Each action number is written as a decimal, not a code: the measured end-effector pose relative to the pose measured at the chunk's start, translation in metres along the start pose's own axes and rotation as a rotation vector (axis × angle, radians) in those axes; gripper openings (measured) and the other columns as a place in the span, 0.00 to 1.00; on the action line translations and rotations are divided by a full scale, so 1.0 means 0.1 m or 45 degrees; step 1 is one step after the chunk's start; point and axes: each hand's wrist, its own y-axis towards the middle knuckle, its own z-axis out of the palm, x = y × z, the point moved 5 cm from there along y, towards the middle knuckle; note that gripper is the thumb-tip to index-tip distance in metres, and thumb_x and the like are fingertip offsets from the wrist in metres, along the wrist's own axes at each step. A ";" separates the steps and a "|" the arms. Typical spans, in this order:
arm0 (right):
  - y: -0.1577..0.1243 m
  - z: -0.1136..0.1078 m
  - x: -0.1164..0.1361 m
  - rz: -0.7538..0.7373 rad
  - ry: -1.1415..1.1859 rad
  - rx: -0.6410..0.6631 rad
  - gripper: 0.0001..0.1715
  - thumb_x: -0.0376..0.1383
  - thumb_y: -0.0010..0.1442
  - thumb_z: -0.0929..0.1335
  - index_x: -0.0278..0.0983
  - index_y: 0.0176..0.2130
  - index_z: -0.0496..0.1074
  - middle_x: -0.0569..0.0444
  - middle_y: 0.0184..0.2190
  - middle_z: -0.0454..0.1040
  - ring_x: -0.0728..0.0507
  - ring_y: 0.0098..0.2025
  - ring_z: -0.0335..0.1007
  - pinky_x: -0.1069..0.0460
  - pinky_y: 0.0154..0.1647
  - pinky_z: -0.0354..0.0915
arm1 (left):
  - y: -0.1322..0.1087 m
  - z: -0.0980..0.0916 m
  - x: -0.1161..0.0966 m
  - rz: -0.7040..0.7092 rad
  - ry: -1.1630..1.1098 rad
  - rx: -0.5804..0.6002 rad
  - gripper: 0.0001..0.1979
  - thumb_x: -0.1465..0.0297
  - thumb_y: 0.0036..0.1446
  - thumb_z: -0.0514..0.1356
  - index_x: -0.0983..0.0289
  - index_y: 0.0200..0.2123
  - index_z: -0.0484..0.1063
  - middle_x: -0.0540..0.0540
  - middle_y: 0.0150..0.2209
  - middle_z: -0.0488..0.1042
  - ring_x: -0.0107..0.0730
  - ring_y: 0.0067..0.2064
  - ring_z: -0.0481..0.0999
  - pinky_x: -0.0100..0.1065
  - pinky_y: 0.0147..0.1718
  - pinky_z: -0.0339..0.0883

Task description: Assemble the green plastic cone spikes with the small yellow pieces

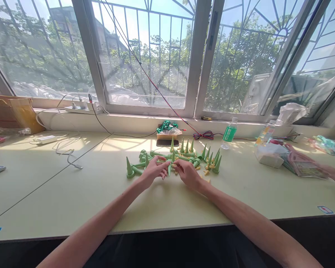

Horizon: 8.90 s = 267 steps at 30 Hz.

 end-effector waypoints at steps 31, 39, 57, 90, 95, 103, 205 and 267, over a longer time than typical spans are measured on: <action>-0.01 0.02 0.01 0.104 0.042 0.096 0.15 0.35 0.66 0.60 0.37 0.26 0.60 0.57 0.21 0.63 0.49 0.24 0.56 0.54 0.28 0.52 | 0.06 -0.02 0.02 0.315 0.290 0.134 0.25 0.54 0.53 0.65 0.62 0.45 0.60 0.46 0.25 0.67 0.29 0.25 0.72 0.27 0.16 0.68; 0.00 0.03 -0.03 0.233 0.176 0.115 0.17 0.37 0.65 0.61 0.37 0.24 0.62 0.57 0.19 0.64 0.49 0.23 0.59 0.54 0.26 0.54 | 0.04 -0.01 -0.02 0.419 0.420 0.161 0.24 0.55 0.54 0.63 0.61 0.46 0.60 0.49 0.30 0.66 0.31 0.28 0.73 0.26 0.15 0.66; -0.02 0.15 -0.11 0.552 1.060 0.304 0.26 0.54 0.59 0.67 0.37 0.25 0.62 0.67 0.14 0.49 0.55 0.12 0.48 0.56 0.12 0.44 | 0.05 -0.01 -0.04 0.529 0.530 0.124 0.20 0.58 0.58 0.60 0.59 0.49 0.60 0.54 0.39 0.66 0.30 0.32 0.74 0.23 0.14 0.67; -0.01 0.14 -0.11 0.535 0.968 0.131 0.28 0.56 0.57 0.68 0.36 0.23 0.64 0.63 0.15 0.58 0.54 0.13 0.54 0.56 0.13 0.50 | 0.01 0.10 0.05 0.207 0.259 0.304 0.30 0.54 0.54 0.65 0.63 0.51 0.58 0.52 0.31 0.74 0.28 0.23 0.74 0.27 0.16 0.67; -0.02 0.14 -0.10 0.517 0.962 0.118 0.29 0.56 0.57 0.69 0.36 0.21 0.64 0.62 0.14 0.59 0.54 0.13 0.53 0.56 0.13 0.49 | -0.02 0.12 0.03 0.162 0.210 0.326 0.30 0.54 0.52 0.66 0.64 0.49 0.59 0.52 0.29 0.74 0.27 0.23 0.72 0.25 0.16 0.62; -0.02 0.08 -0.02 0.476 0.854 0.074 0.29 0.55 0.59 0.68 0.37 0.20 0.65 0.62 0.11 0.59 0.54 0.12 0.50 0.55 0.13 0.48 | -0.04 0.13 0.04 0.140 0.201 0.367 0.29 0.54 0.52 0.66 0.65 0.49 0.61 0.54 0.30 0.75 0.26 0.22 0.71 0.25 0.17 0.58; -0.04 -0.14 -0.06 0.363 0.197 -0.308 0.17 0.48 0.65 0.62 0.38 0.32 0.64 0.58 0.22 0.66 0.49 0.21 0.58 0.53 0.23 0.55 | -0.04 0.14 0.01 0.600 1.211 0.059 0.17 0.60 0.58 0.61 0.63 0.46 0.73 0.47 0.20 0.68 0.30 0.23 0.66 0.29 0.26 0.54; 0.70 -0.12 0.42 -0.063 -0.501 0.145 0.04 0.29 0.63 0.63 0.35 0.35 0.66 0.51 0.30 0.71 0.48 0.27 0.63 0.54 0.29 0.55 | -0.20 0.37 -0.06 0.985 1.297 0.153 0.09 0.77 0.51 0.56 0.63 0.33 0.75 0.48 0.21 0.68 0.26 0.23 0.64 0.28 0.26 0.57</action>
